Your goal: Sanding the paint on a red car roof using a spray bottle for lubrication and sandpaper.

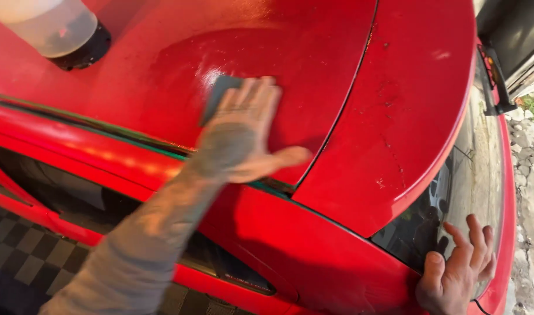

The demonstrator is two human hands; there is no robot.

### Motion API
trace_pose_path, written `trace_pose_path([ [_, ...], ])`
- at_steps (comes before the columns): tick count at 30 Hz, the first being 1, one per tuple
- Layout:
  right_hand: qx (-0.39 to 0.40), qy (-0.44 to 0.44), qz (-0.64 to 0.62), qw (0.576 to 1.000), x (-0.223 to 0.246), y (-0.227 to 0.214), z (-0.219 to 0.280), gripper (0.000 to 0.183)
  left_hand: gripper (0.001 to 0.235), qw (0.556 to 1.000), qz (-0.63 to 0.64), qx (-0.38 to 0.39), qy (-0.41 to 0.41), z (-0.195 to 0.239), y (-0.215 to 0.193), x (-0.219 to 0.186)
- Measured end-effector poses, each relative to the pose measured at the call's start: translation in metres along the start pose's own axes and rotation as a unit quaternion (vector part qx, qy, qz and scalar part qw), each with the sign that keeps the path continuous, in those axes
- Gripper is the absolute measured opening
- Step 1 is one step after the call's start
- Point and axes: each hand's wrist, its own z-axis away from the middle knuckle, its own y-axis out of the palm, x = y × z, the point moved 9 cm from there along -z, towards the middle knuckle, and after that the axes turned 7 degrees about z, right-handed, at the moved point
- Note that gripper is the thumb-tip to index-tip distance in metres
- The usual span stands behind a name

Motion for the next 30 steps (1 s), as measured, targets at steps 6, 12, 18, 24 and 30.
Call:
trace_pose_path([
  [6, -0.015, 0.013, 0.008, 1.000, -0.002, -0.003, 0.001, 0.060, 0.131, 0.991, 0.008, -0.040, 0.127, 0.007, 0.014, -0.045],
  [12, 0.015, 0.016, 0.004, 1.000, -0.004, 0.002, 0.003, 0.059, 0.127, 0.999, 0.023, -0.045, -0.003, -0.031, 0.010, 0.001],
  [18, -0.005, 0.026, 0.015, 1.000, -0.009, 0.001, 0.000, 0.057, 0.124, 0.996, 0.023, 0.017, 0.081, -0.007, -0.002, 0.008],
  [24, 0.003, 0.011, 0.001, 1.000, -0.007, 0.000, 0.002, 0.068, 0.123, 1.000, -0.010, 0.028, 0.004, -0.056, 0.018, -0.022],
  [30, -0.010, 0.018, -0.008, 1.000, -0.009, -0.001, -0.003, 0.070, 0.127, 0.997, -0.008, 0.042, 0.063, -0.011, 0.007, 0.013],
])
